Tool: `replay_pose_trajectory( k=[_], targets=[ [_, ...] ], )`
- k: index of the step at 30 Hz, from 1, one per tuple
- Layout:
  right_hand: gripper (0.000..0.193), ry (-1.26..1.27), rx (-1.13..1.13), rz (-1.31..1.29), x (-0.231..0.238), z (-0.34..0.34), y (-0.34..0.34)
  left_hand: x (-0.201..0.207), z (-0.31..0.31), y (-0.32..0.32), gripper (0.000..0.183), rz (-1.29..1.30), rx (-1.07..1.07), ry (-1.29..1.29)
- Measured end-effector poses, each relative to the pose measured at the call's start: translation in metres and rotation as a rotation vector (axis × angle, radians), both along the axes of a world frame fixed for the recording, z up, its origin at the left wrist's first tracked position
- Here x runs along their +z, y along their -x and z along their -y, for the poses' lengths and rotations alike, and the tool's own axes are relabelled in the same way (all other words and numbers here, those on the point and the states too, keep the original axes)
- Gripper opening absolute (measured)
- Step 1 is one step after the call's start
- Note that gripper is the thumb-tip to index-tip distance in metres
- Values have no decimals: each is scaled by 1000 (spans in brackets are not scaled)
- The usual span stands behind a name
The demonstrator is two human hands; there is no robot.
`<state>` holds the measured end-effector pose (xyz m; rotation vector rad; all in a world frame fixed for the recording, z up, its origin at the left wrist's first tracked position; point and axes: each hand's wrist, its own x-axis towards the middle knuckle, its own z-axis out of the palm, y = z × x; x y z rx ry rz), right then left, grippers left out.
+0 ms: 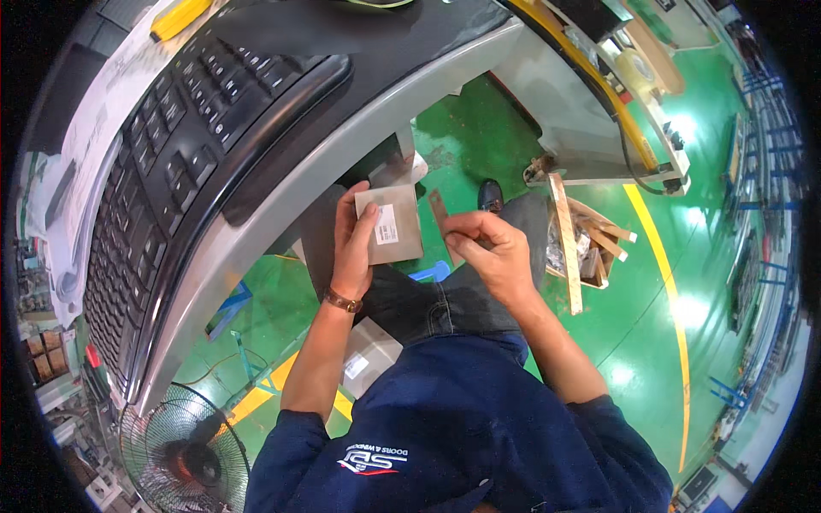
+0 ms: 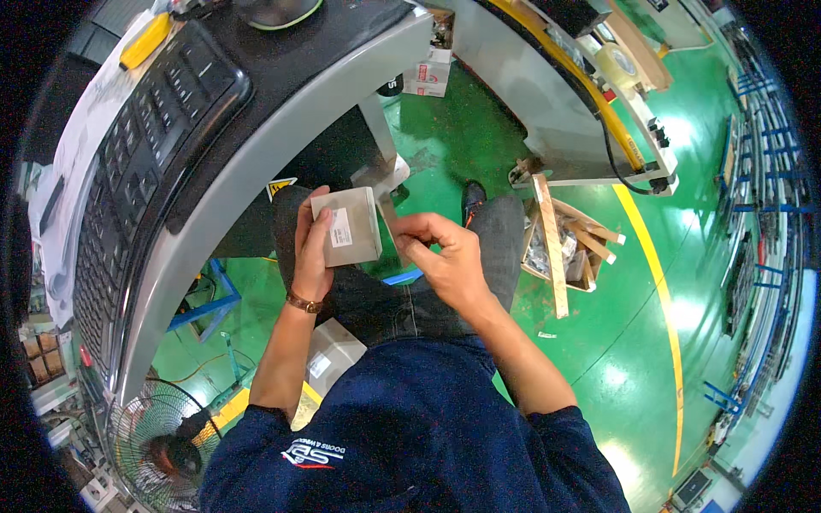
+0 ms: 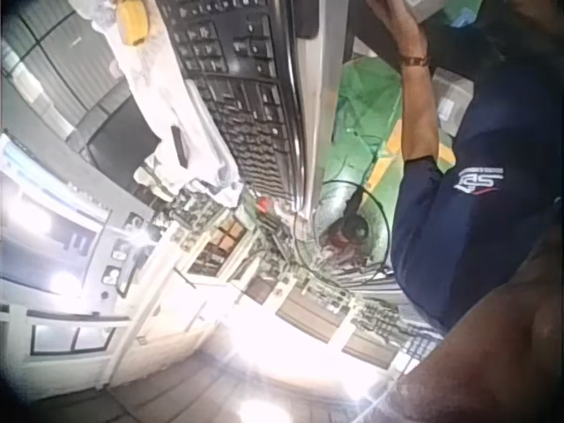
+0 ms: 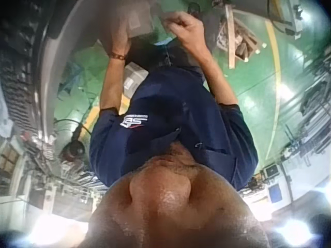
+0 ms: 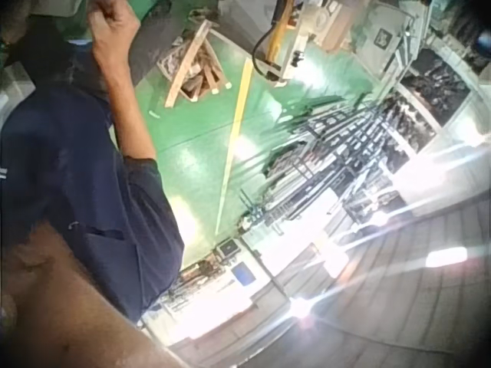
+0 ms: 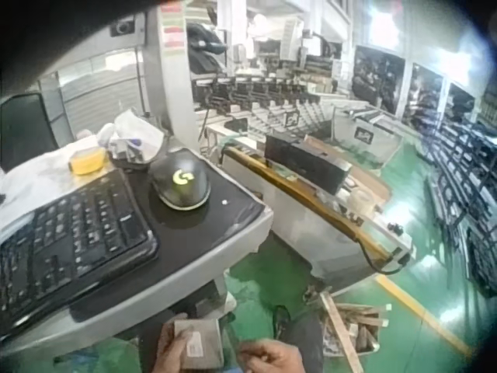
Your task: The person is inspecting and packing small metal mechanical components into cardboard boxes and paper wrapping.
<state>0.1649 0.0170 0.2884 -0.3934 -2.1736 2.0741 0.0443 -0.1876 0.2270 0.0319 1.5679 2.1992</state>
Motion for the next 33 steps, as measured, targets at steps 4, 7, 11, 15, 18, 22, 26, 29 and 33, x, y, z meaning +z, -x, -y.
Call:
replay_pose_trajectory(
  k=[4, 7, 11, 15, 18, 22, 26, 29, 33],
  targets=[
    [30, -126, -153, 62, 11, 19, 3, 8, 0, -3, 50, -165, 60, 64],
    [32, -343, -119, 41, 15, 24, 8, 11, 2, -5, 53, -143, 71, 72],
    [35, -554, -60, -20, 19, 26, 15, 10, 3, -5, 55, -170, 70, 72],
    [33, -624, -49, -14, 26, 30, 19, 9, 4, -6, 57, -245, 87, 56],
    [34, -669, -93, -54, 25, 33, 19, 11, 5, -6, 58, -259, 72, 75],
    [33, -686, -77, -25, 28, 33, 21, 8, 4, -6, 59, -328, 93, 87],
    [33, -760, -90, -32, 27, 36, 22, 7, 3, -8, 60, -380, 104, 160],
    [34, -785, -96, -39, 20, 37, 22, 10, -1, -9, 62, -392, 118, 175],
    [35, -787, -85, -52, 17, 41, 22, 12, 1, -10, 64, -433, 141, 233]
  ],
)
